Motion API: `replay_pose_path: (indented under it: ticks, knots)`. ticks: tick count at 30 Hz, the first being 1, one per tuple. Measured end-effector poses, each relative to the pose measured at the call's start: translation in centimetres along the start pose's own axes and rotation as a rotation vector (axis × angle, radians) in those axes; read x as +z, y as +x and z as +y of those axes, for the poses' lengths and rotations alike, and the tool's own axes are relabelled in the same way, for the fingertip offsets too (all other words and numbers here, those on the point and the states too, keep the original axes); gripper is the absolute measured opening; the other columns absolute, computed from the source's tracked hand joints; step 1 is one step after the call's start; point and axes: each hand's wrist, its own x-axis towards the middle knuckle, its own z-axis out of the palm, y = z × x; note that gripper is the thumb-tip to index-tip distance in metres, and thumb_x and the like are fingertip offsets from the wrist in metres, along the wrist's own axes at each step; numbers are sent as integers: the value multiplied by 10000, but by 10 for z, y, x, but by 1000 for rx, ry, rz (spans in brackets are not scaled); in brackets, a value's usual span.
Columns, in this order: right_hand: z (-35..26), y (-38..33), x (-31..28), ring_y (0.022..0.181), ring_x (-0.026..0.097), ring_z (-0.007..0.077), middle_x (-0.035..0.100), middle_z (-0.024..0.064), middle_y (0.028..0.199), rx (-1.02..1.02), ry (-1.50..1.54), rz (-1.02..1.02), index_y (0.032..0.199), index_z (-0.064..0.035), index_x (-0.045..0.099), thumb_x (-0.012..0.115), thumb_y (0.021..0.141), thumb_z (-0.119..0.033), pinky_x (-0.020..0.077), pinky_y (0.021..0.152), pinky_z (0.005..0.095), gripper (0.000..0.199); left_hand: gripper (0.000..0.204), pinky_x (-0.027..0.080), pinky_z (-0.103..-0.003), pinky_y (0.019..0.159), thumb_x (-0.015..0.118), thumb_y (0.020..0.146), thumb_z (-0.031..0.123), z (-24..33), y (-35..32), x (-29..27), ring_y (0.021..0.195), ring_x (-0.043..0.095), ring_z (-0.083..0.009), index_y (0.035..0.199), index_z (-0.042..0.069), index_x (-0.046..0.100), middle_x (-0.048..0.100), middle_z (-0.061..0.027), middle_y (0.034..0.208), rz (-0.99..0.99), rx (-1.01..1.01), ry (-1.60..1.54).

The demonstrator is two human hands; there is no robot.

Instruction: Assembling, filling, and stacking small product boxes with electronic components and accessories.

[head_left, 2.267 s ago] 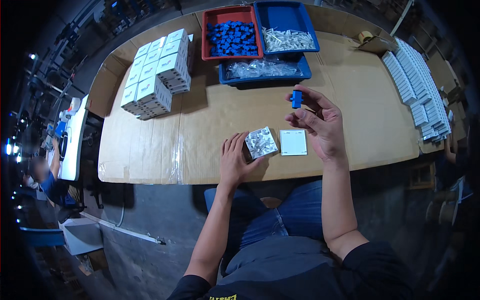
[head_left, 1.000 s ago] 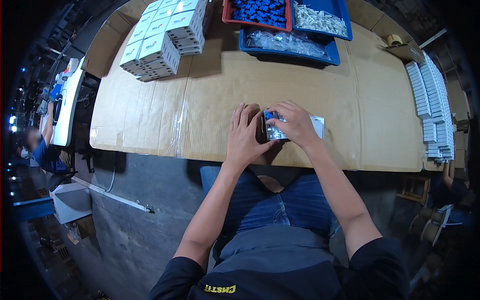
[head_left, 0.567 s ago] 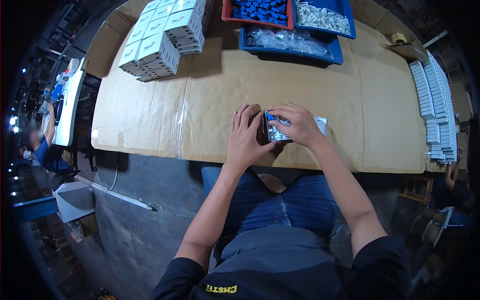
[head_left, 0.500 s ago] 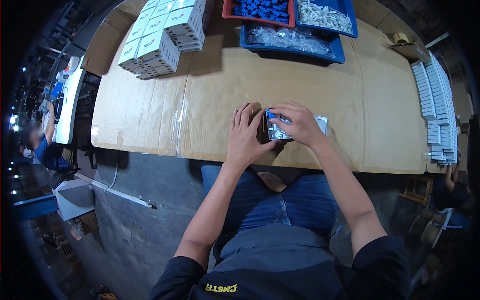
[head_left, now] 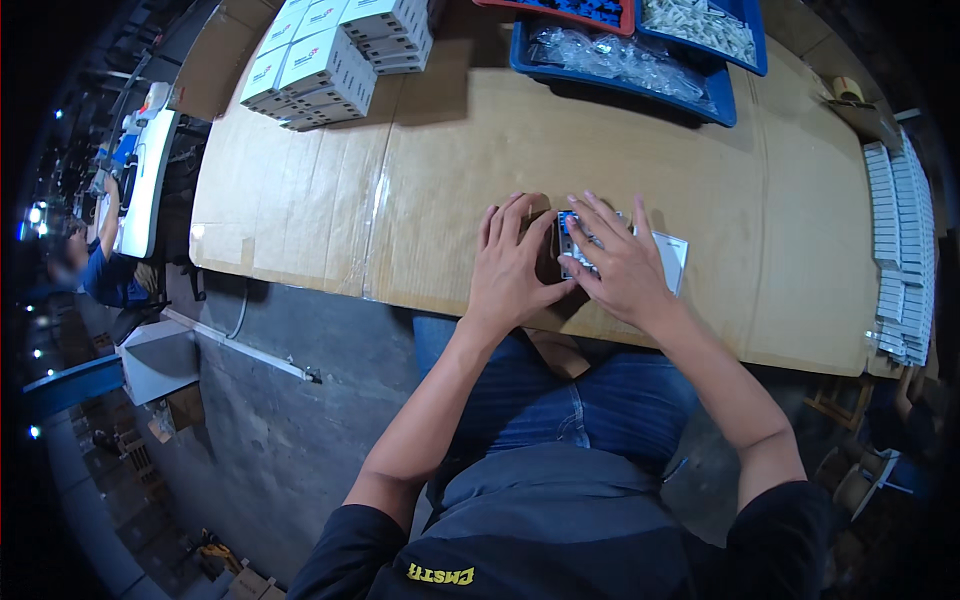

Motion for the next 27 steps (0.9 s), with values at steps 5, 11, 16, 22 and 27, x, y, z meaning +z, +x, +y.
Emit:
replay_pose_path:
  ticks: [5, 11, 16, 22, 27]
  knots:
    - [8, 8, -18, 1504, 398, 274, 480, 122, 1583, 21, 40, -137, 1405, -104, 648, 671, 978, -364, 191, 1238, 677, 501, 842, 256, -524, 1246, 872, 696, 414, -3, -1, 2, 1466, 403, -350, 1407, 72, 579, 493, -131, 1496, 20, -13, -17]
    - [35, -51, -79, 1495, 395, 318, 462, 123, 1593, 379, 350, -144, 1496, -73, 542, 813, 821, -176, 320, 1252, 449, 734, 869, 265, -518, 1244, 882, 703, 476, 2, 0, 1, 1446, 431, -325, 1401, 64, 568, 510, -135, 1488, 34, -12, 19]
    - [52, -94, -76, 1429, 478, 319, 465, 99, 1588, 509, 452, -149, 1465, -71, 555, 831, 762, -76, 396, 1201, 408, 755, 884, 289, -501, 1232, 897, 710, 465, 4, 1, 2, 1420, 459, -341, 1403, 47, 542, 542, -146, 1457, 73, -6, -33]
    - [33, -102, -74, 1301, 556, 280, 553, 117, 1364, 501, 531, 110, 1307, -10, 648, 815, 807, -90, 459, 1131, 378, 533, 823, 387, -405, 1174, 899, 779, 302, -11, -9, 5, 1350, 535, -285, 1433, 8, 495, 576, -156, 1425, 126, -107, -544]
    - [40, -112, -38, 1147, 614, 230, 597, 85, 1193, 539, 1275, 471, 1208, -4, 682, 747, 955, -177, 501, 1055, 389, 314, 705, 426, -426, 1169, 680, 963, 312, -12, -18, -9, 1336, 574, -316, 1535, -17, 432, 592, -160, 1422, 86, -342, -1314]
